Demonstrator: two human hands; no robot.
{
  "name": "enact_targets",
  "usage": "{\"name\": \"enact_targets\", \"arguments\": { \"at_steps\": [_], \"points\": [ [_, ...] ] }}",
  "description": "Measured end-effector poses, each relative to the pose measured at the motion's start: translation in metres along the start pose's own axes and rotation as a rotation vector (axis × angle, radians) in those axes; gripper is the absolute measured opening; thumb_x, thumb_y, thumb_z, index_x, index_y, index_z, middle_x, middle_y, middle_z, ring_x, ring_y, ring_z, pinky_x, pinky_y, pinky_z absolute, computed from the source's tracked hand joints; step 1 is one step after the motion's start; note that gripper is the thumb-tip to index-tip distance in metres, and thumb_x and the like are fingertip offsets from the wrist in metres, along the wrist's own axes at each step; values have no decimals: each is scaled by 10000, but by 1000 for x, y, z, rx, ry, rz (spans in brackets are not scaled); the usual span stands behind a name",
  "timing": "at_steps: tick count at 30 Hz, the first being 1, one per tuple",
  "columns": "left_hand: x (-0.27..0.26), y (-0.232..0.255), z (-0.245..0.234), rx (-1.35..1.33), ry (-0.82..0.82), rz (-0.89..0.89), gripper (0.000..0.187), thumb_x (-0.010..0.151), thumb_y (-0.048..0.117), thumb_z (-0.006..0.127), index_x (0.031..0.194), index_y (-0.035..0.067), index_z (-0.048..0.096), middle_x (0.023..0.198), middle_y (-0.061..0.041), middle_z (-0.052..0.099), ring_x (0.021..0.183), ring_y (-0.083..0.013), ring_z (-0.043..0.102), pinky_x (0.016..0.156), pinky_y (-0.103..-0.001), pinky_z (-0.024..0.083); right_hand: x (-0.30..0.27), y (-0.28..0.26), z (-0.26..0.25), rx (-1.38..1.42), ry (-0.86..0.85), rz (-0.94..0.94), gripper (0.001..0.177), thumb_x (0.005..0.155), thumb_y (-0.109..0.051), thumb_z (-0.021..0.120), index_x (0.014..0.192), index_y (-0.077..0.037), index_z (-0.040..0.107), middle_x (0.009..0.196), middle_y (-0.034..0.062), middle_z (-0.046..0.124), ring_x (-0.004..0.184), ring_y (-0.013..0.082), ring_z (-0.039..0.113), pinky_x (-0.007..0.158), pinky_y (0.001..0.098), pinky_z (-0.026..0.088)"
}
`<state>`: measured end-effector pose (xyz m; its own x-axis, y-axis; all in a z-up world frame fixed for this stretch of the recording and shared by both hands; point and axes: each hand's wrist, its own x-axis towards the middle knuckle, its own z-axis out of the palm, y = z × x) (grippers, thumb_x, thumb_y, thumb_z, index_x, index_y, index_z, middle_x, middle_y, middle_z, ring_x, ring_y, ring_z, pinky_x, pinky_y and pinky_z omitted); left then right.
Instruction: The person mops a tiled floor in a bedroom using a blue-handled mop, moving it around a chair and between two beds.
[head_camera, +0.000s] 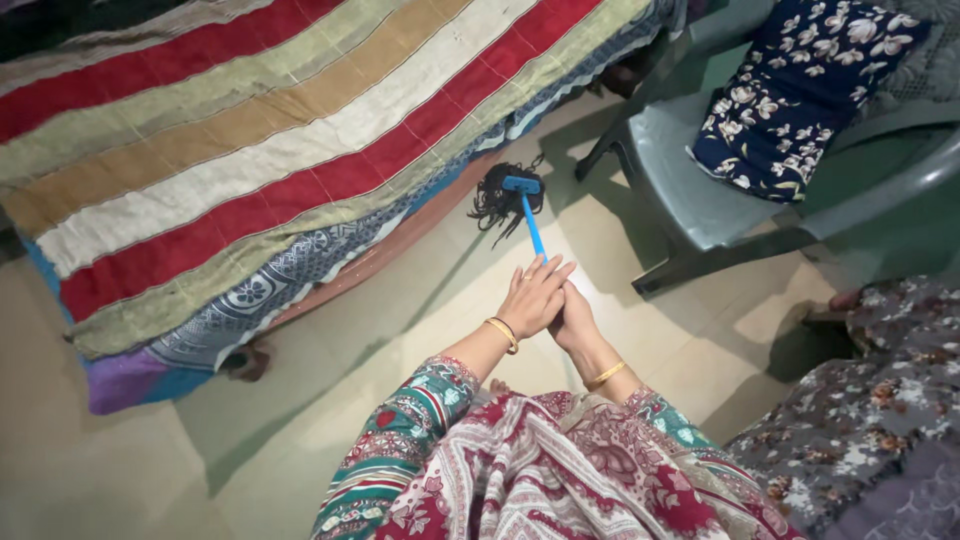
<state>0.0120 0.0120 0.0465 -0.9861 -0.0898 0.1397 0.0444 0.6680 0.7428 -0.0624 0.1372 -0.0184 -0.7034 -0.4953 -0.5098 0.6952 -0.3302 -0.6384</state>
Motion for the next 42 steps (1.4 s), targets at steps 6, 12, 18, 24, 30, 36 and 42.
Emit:
{"name": "enact_targets", "arguments": {
  "at_steps": [6,12,18,24,30,36,42],
  "points": [
    [17,-14,10,60,-24,-47,619,982,337,487,1578,226,359,1649,-145,313,1520,-432,255,1168,-703,203,28,-13,-8,-79,20,36,291,1033,-235,439,1220,-69,589,1173,121,680,1069,238,666,935,390,555],
    [40,-60,5,37,-150,-122,831,871,420,668,1577,164,314,1640,-198,279,1509,-475,240,1181,-630,241,72,-17,-1,-241,196,-5,310,1087,-324,529,1278,-89,593,1053,81,643,852,173,596,635,328,479],
    [54,-85,-34,74,-172,-6,809,887,439,691,1566,168,342,1609,-249,319,1465,-518,300,1194,-563,276,130,-48,25,-866,450,-58,448,1017,-295,467,1449,-207,551,973,137,678,804,265,635,627,381,515],
    [65,-112,-69,94,-135,92,764,880,442,700,1535,172,412,1567,-273,371,1425,-523,364,1190,-570,310,164,-63,61,-2006,392,-392,569,781,-279,760,1302,-112,603,1108,254,674,997,428,673,827,507,560],
    [72,-114,-56,51,-162,156,747,884,459,682,1532,182,436,1567,-279,389,1423,-529,381,1196,-554,340,110,-48,61,-2131,423,-73,349,959,-131,537,1296,-138,626,1046,217,737,1004,408,723,853,524,582],
    [64,-99,-20,26,-275,202,773,872,498,686,1528,185,423,1564,-282,378,1420,-549,348,1163,-565,319,4,-28,26,-2112,401,-55,425,957,-133,502,1377,-145,569,922,253,743,866,426,736,787,536,587],
    [52,-77,15,-58,-374,319,803,898,582,651,1545,174,407,1557,-288,399,1440,-506,389,1208,-543,333,-35,2,-2,-2038,451,-26,513,930,-183,489,1442,-187,529,933,246,729,872,425,732,804,536,582]
  ]
}}
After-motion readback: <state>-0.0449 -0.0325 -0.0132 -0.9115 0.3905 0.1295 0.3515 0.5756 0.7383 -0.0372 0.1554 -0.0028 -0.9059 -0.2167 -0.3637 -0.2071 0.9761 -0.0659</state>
